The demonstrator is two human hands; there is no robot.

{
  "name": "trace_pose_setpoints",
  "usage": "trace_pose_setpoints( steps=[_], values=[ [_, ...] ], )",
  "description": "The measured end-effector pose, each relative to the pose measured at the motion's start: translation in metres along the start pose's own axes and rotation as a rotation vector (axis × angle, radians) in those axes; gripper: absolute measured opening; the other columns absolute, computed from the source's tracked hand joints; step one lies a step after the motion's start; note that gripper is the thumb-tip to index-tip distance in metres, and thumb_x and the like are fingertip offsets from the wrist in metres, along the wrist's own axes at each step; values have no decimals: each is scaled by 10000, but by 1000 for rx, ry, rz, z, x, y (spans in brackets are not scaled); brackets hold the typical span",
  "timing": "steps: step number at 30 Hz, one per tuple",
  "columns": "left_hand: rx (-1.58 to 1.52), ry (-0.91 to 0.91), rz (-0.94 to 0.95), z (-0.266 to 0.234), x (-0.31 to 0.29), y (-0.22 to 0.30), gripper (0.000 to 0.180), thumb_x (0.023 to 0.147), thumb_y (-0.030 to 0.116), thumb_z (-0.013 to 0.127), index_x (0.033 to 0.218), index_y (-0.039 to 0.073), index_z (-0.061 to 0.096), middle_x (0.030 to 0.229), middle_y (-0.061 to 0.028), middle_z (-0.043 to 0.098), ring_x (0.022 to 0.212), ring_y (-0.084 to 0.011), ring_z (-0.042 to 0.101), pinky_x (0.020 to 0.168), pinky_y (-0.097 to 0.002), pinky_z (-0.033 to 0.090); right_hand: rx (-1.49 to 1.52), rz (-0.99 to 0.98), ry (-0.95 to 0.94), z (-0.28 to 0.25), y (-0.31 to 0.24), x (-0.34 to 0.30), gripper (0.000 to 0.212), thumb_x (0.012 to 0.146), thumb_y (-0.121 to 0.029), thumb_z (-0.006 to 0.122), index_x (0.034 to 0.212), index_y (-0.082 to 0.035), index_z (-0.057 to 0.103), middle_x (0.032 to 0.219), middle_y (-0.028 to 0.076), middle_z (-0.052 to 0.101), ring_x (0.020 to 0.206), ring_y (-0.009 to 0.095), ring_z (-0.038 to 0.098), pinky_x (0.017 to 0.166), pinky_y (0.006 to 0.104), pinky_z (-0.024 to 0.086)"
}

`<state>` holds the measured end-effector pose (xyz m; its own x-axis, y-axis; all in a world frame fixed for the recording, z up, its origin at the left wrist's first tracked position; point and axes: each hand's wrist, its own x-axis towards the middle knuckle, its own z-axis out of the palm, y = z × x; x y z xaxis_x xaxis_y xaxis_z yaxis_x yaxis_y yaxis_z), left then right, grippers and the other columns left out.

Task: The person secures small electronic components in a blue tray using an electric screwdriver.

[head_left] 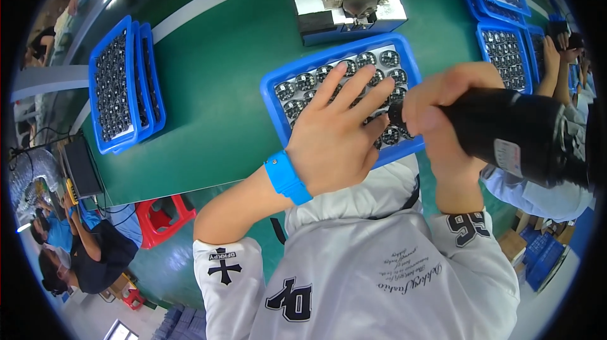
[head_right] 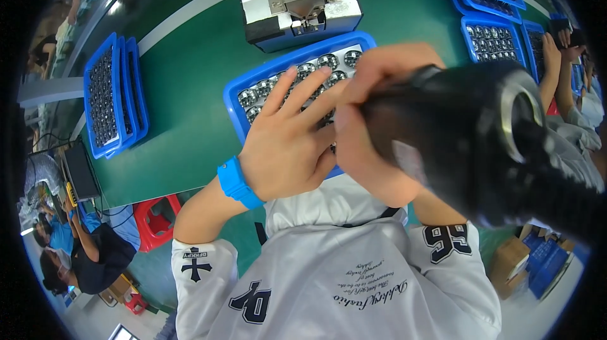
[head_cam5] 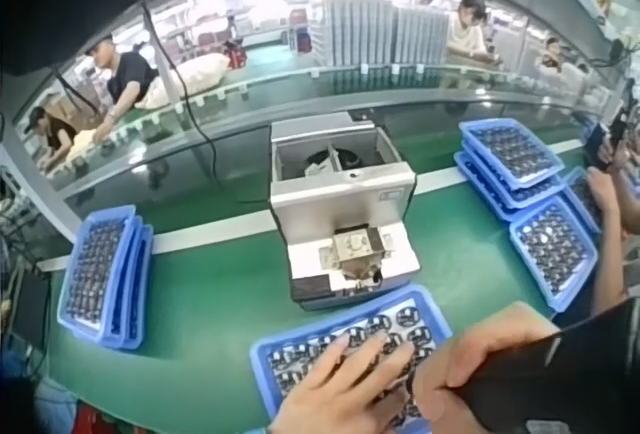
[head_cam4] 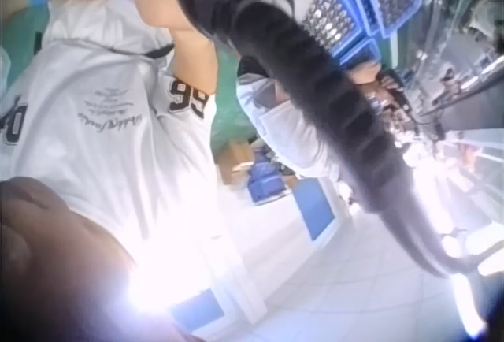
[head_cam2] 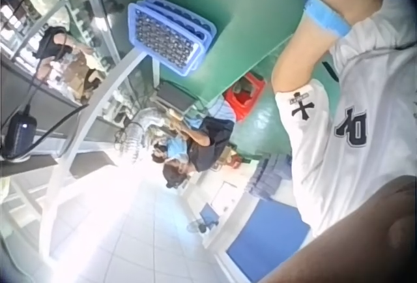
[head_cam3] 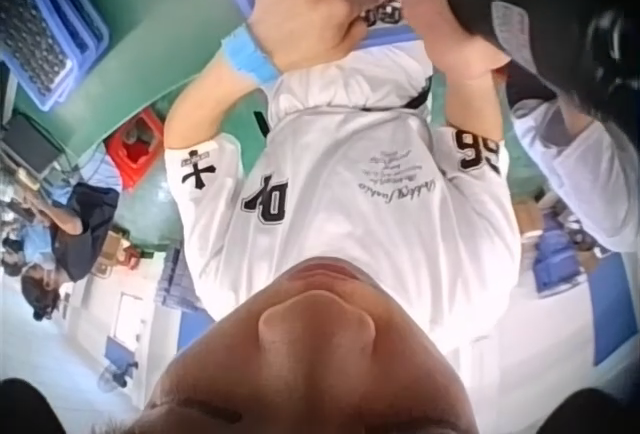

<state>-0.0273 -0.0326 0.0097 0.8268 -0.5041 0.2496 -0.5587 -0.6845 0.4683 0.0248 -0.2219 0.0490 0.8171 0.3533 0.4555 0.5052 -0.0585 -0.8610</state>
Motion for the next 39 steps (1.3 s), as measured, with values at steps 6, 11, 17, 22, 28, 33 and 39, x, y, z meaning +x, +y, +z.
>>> trace_pose_setpoints(
  steps=[6, 11, 17, 22, 28, 33, 39],
  values=[
    [-5, 2, 27, 0, 0, -1, 365, 776, 229, 716, 1101, 84, 795, 1482, -124, 537, 1461, -341, 390, 1252, -555, 222, 449, 4, -20, -12, -30, 45, 326, 887, 14, 551, 1200, 4, 463, 774, 86, 546, 624, 194, 550, 656, 359, 478],
    [11, -10, 27, -2, -1, -1, 380, 784, 233, 713, 1126, 87, 792, 1496, -130, 532, 1472, -338, 382, 1258, -558, 208, 432, -313, -299, -30, -19, 109, 363, 953, -40, 519, 1303, 54, 541, 962, 134, 547, 769, 214, 547, 771, 426, 474],
    [2, 24, 4, 1, -1, 1, 416, 729, 154, 705, 1136, 133, 792, 1527, -94, 512, 1460, -348, 406, 1247, -558, 250, 178, -462, -102, 10, -7, 158, 163, 915, 29, 555, 1055, 63, 630, 830, 139, 613, 660, 223, 595, 648, 376, 508],
    [-17, 37, -11, 0, -5, 1, 423, 718, 147, 707, 1132, 136, 791, 1530, -94, 512, 1458, -350, 406, 1241, -565, 260, 351, 23, 183, 48, -39, 155, 178, 825, 8, 651, 990, 55, 605, 650, 90, 582, 499, 185, 566, 513, 312, 474],
    [-15, 40, 0, -1, -4, 0, 417, 720, 147, 709, 1129, 128, 788, 1528, -97, 513, 1458, -353, 405, 1241, -568, 261, 350, 48, 158, 47, -35, 153, 172, 814, 24, 654, 978, 51, 610, 661, 92, 596, 491, 179, 567, 511, 307, 468],
    [-22, 29, 5, -1, -3, 1, 415, 720, 141, 707, 1127, 116, 785, 1525, -100, 513, 1461, -354, 401, 1240, -567, 263, 356, 79, 183, 46, -38, 149, 176, 817, 25, 649, 986, 51, 608, 661, 91, 593, 495, 181, 570, 511, 308, 470],
    [-52, 97, 40, -6, -2, 1, 380, 722, 96, 697, 1095, 73, 761, 1454, -106, 567, 1410, -324, 467, 1206, -573, 313, 251, 45, 241, 39, -56, 131, 251, 900, -45, 587, 1114, 79, 541, 661, 91, 557, 498, 201, 567, 534, 344, 505]
  ],
)
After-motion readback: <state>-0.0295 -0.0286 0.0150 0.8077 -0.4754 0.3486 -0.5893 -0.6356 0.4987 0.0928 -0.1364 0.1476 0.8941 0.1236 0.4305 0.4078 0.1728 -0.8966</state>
